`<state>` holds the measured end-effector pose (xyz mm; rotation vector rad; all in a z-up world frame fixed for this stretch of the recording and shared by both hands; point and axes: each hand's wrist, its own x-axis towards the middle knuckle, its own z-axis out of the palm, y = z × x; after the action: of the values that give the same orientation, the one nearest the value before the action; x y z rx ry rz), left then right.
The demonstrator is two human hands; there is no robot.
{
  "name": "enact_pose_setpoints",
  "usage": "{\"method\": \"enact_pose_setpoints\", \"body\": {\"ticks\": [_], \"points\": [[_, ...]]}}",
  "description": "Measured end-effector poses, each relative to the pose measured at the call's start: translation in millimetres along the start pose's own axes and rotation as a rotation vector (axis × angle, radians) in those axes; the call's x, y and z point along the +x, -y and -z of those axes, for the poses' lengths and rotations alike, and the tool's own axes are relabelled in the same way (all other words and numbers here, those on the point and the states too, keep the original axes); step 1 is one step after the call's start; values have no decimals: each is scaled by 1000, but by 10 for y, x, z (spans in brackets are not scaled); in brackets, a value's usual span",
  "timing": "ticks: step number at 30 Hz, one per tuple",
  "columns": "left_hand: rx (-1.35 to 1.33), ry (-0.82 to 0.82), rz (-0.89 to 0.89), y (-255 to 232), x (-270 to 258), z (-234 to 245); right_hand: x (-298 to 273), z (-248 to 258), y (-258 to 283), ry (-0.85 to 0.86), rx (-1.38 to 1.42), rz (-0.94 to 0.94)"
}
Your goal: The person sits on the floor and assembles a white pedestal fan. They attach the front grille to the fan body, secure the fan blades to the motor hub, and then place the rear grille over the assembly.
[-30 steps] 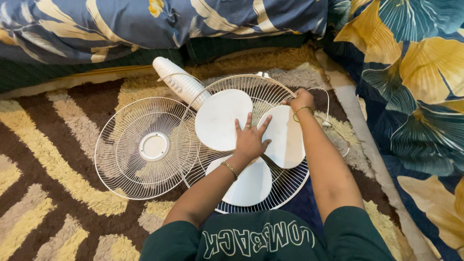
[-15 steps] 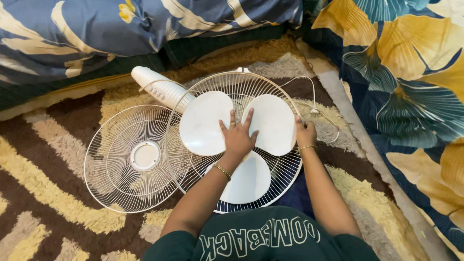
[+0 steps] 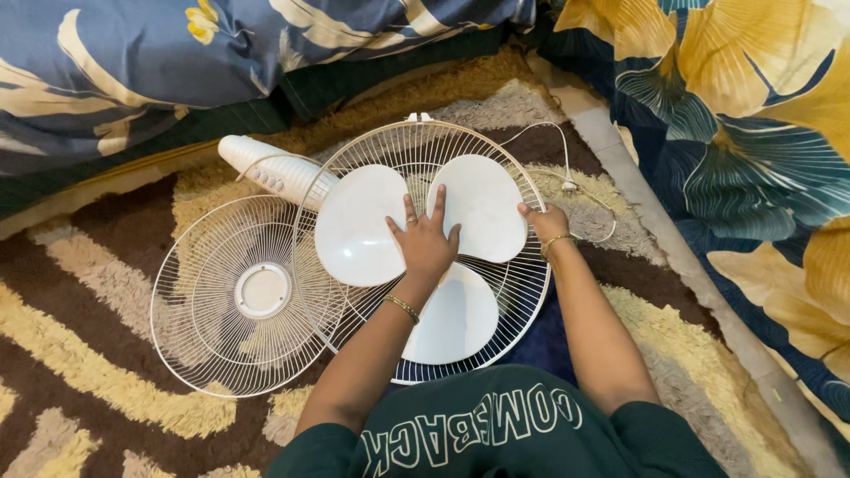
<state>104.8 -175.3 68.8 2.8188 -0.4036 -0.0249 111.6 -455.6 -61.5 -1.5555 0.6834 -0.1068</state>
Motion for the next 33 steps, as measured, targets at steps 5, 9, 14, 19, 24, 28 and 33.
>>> {"method": "enact_pose_setpoints", "body": {"ticks": [5, 9, 14, 19, 24, 28, 33], "points": [[-27, -76, 8, -54, 65, -32, -167, -116, 402, -174, -237, -7], [-33, -36, 73, -3, 180, 13, -360, -260, 793, -195, -419, -112], [-87, 24, 164, 31, 244, 75, -469, -398, 1024, -301, -620, -37], [-146, -29, 264, 8, 213, 26, -337, -312, 975, -259, -646, -6], [-267, -118, 398, 199, 243, -128, -339, -238, 456, -298, -624, 12], [-331, -326, 431, 395, 275, -244, -653, -177, -180, -343, -561, 389], [-122, -498, 73, 511, 158, -350, -688, -98, -266, -326, -726, 468]]}}
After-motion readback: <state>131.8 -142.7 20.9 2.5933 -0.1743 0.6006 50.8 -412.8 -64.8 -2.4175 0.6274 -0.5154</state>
